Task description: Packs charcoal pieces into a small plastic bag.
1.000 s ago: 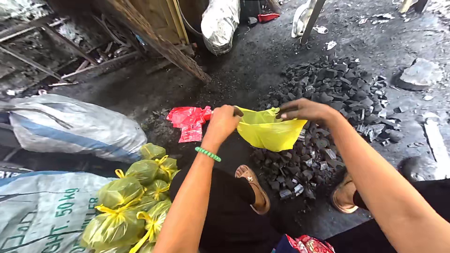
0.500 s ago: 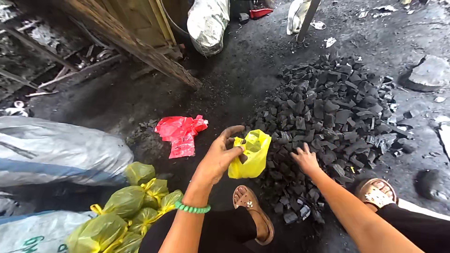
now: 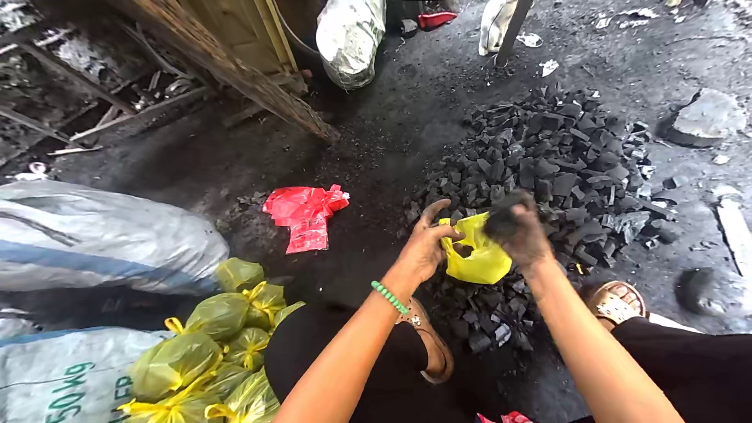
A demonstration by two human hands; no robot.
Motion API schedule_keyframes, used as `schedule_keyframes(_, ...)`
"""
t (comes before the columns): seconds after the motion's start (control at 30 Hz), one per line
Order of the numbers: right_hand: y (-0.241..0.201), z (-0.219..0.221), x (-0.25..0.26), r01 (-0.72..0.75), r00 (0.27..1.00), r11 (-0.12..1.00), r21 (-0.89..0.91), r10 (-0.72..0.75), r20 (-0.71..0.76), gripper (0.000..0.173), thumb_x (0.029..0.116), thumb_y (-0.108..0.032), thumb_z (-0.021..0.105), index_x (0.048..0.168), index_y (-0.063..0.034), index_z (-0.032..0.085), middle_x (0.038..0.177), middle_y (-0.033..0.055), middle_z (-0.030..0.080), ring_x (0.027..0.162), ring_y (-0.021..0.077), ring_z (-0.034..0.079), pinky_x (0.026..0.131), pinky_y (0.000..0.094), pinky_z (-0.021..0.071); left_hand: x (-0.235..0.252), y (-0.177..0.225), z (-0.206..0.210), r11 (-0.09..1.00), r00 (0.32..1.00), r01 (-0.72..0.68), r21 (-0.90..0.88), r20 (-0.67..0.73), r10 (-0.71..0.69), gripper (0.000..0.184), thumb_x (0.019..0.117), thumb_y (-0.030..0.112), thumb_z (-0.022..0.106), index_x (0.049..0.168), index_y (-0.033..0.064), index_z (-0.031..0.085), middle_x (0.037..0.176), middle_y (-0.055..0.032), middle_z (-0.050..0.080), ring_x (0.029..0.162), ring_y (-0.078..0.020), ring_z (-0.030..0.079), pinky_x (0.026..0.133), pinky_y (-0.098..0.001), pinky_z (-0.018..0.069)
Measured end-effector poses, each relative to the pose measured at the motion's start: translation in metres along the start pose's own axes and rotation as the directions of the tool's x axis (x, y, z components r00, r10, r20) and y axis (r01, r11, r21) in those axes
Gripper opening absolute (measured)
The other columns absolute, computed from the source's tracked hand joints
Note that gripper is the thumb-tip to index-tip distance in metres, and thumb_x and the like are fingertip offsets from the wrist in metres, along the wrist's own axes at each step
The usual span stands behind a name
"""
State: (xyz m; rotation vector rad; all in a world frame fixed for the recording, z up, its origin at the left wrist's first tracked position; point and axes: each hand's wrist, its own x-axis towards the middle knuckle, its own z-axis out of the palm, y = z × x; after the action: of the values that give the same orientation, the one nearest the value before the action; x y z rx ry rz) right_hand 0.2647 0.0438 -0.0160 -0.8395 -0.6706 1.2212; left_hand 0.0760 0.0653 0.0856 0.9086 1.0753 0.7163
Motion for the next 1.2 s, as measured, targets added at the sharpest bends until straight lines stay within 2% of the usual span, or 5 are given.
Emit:
schedule_keyframes(0.13, 0.013, 0.01, 0.009, 0.04, 0.804, 0.326, -0.944, 0.55, 0.224, 0.044, 0.0987, -0.016, 0.068, 0.14, -0.0026, 0.061, 0.142, 0.0276, 0.055, 0.134, 0.0414, 0.052, 0.111, 0.0627, 0.0405, -0.004, 0.014, 0.002, 0.998, 0.997, -0.064, 0.006, -0.048, 0.064, 0.071, 0.0909, -0.004, 0.053, 0.154, 0.024, 0.036, 0.109, -0.0119, 0.059, 0.077, -0.0174, 0.063, 0.062, -0.0296, 0.0532)
schedule_keyframes(0.33, -0.034, -0.035, 0.053, -0.123, 0.979, 0.823, -0.555, 0.193, 0.069, 0.016, 0.1013, -0.006, 0.056, 0.112, -0.0001, 0.066, 0.102, 0.0092, 0.073, 0.087, 0.0172, 0.073, 0.079, 0.0371, 0.0627, -0.032, 0.046, -0.036, 0.972, 0.973, -0.23, 0.046, -0.024, 0.231, 0.061, 0.0926, 0.008, 0.052, 0.15, 0.0271, 0.041, 0.107, -0.0045, 0.067, 0.081, -0.011, 0.068, 0.067, -0.0253, 0.058)
schedule_keyframes(0.47, 0.011, -0.106, 0.102, -0.316, 0.947, 0.198, -0.928, 0.114, -0.299, 0.078, 0.0818, -0.024, 0.088, 0.149, -0.007, 0.052, 0.149, 0.0415, 0.038, 0.13, 0.0641, 0.043, 0.098, 0.0787, 0.0399, -0.036, 0.05, -0.062, 0.956, 0.955, -0.292, 0.016, -0.044, 0.293, 0.064, 0.0889, 0.013, 0.057, 0.15, 0.026, 0.043, 0.115, -0.0081, 0.067, 0.081, -0.0118, 0.069, 0.066, -0.0254, 0.0591)
schedule_keyframes(0.6, 0.057, -0.098, 0.09, -0.359, 0.909, -0.125, -0.925, 0.176, -0.377, 0.095, 0.076, -0.027, 0.092, 0.156, -0.0177, 0.043, 0.165, 0.0338, 0.015, 0.146, 0.0652, 0.016, 0.094, 0.083, 0.039, -0.03, 0.047, -0.068, 0.948, 0.948, -0.316, 0.038, -0.033, 0.317, 0.066, 0.0856, 0.011, 0.06, 0.149, 0.0221, 0.044, 0.117, -0.0093, 0.066, 0.082, -0.0128, 0.069, 0.066, -0.0253, 0.0599)
schedule_keyframes(1.2, 0.064, -0.134, 0.019, -0.082, 0.97, -0.019, -0.996, 0.227, -0.084, 0.065, 0.0822, 0.0, 0.081, 0.142, -0.005, 0.057, 0.142, 0.0319, 0.051, 0.129, 0.0578, 0.049, 0.093, 0.0735, 0.0484, -0.013, -0.004, -0.03, 0.994, 0.999, -0.04, 0.097, -0.022, 0.042, 0.063, 0.0918, 0.013, 0.055, 0.152, 0.022, 0.037, 0.125, -0.0116, 0.061, 0.1, -0.0214, 0.065, 0.079, -0.0367, 0.056)
